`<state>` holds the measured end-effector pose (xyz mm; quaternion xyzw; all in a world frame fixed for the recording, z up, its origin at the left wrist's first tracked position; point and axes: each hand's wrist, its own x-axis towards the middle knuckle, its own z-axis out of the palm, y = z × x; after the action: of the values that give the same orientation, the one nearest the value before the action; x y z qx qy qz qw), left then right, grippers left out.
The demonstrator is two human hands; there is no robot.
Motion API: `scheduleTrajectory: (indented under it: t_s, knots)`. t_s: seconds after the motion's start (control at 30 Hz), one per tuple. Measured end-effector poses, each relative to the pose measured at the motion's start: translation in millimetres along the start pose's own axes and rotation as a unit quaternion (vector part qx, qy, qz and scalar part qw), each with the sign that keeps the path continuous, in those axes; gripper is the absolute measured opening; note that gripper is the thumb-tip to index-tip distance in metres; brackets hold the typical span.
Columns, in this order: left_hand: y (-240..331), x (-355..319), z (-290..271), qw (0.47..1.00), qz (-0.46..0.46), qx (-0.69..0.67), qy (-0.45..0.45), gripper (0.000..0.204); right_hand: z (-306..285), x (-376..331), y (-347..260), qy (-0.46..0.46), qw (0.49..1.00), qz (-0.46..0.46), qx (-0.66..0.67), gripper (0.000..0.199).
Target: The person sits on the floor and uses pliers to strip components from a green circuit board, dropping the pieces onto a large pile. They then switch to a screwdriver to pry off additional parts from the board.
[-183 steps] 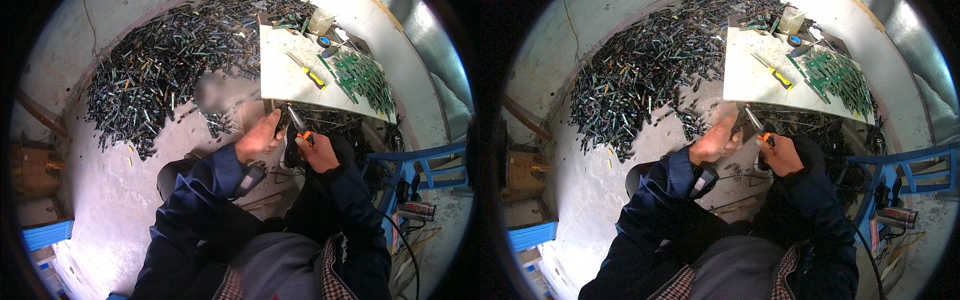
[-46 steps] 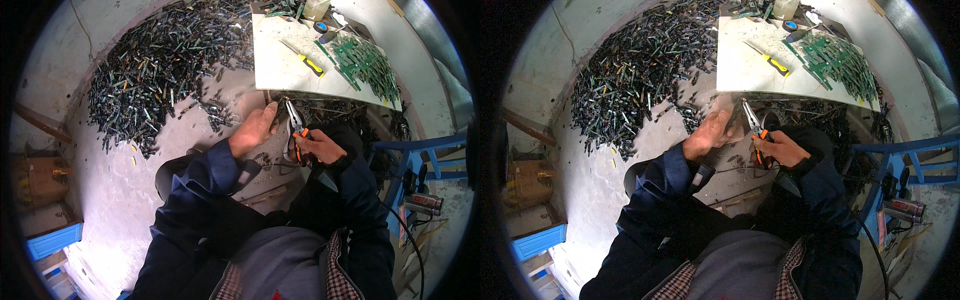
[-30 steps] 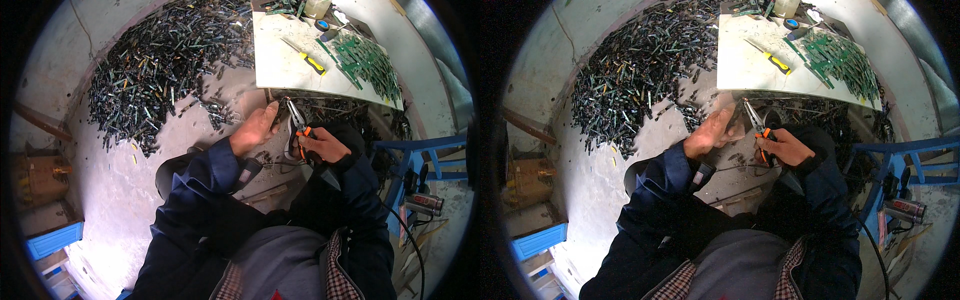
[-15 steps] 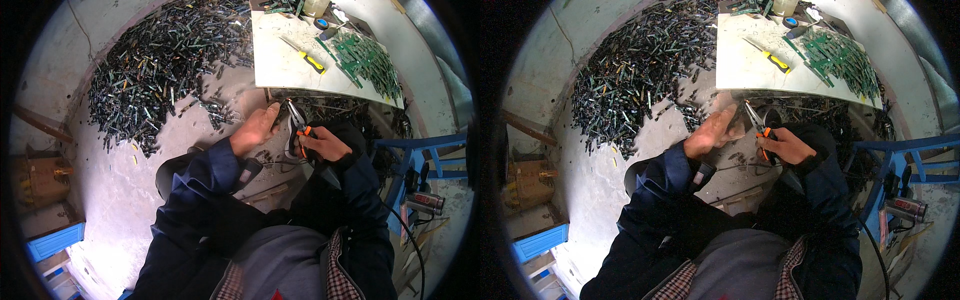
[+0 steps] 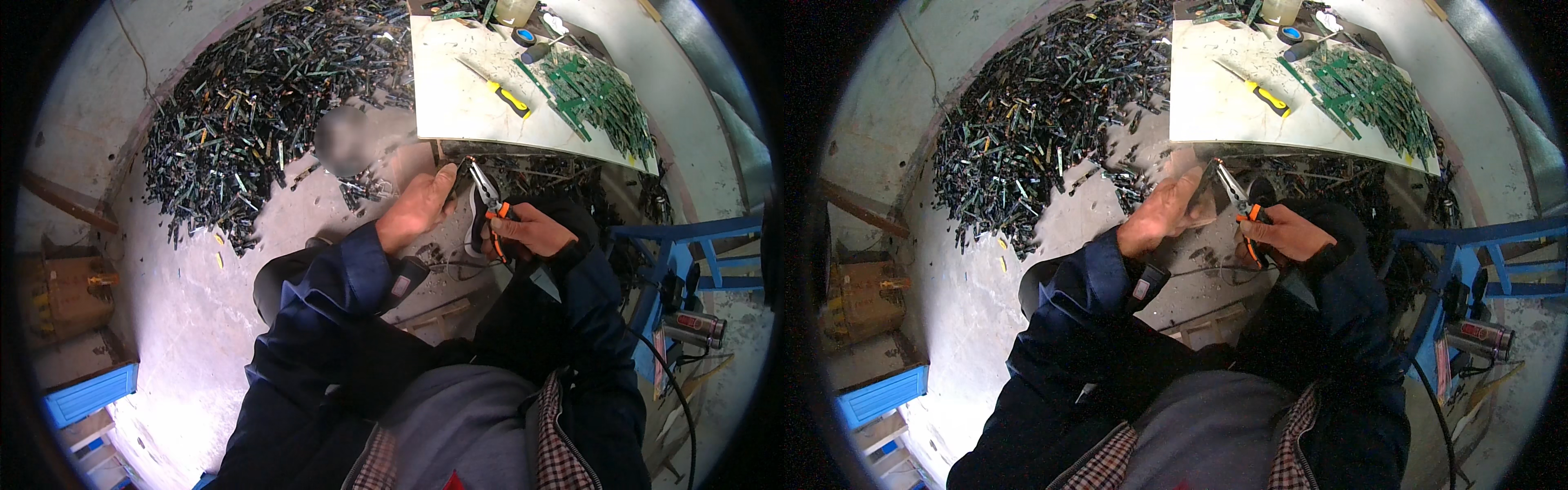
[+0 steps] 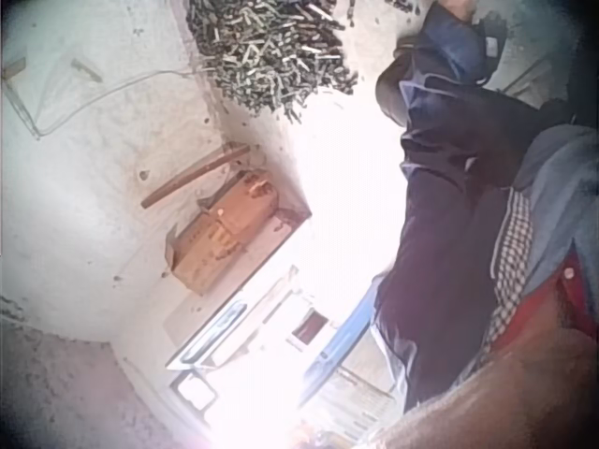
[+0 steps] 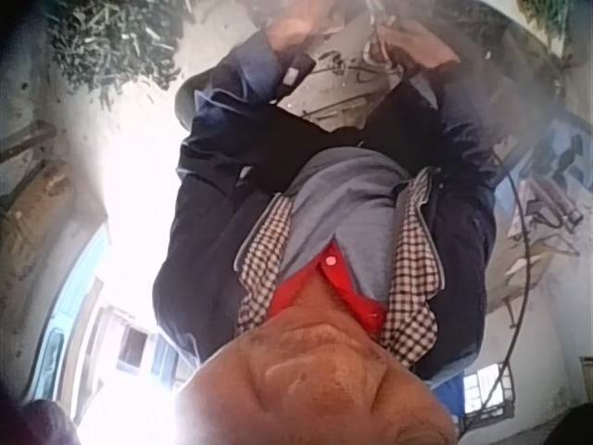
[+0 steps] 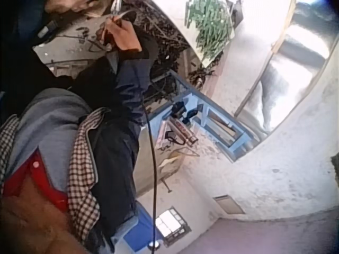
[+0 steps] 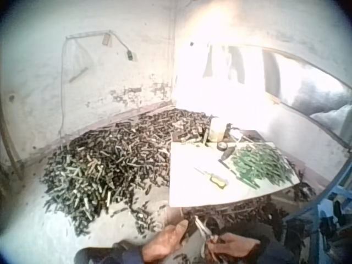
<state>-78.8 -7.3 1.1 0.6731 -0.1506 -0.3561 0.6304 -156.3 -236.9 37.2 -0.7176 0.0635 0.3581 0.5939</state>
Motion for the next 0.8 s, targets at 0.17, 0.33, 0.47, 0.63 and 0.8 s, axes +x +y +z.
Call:
scheduleTrajectory:
  t_s: [0.17,0.33,0.47,0.63,0.8]
  knots:
    - [-2.8,-0.8,0.9,0.999,0.044,-0.007,0.006,0.058,-1.5,6.5,10.1,0.005,1.0,-0.029,-0.002,0.041]
    - [12.2,-4.4,1.9,0.994,0.061,0.079,0.035,0.071,-4.5,8.8,16.0,0.021,0.998,-0.048,-0.022,0.036]
    - [1.1,-0.8,0.8,0.987,0.12,0.103,0.036,0.07,2.9,3.9,0.3,0.009,0.999,-0.048,0.001,0.033]
    - [11.2,-3.2,4.1,0.999,-0.04,0.022,0.017,0.054,2.5,12.8,20.2,0.073,0.996,-0.044,0.0,0.031]
    - [2.6,0.0,3.8,0.997,-0.026,0.044,0.05,0.068,12.1,17.0,19.7,0.263,0.859,-0.086,-0.431,0.028]
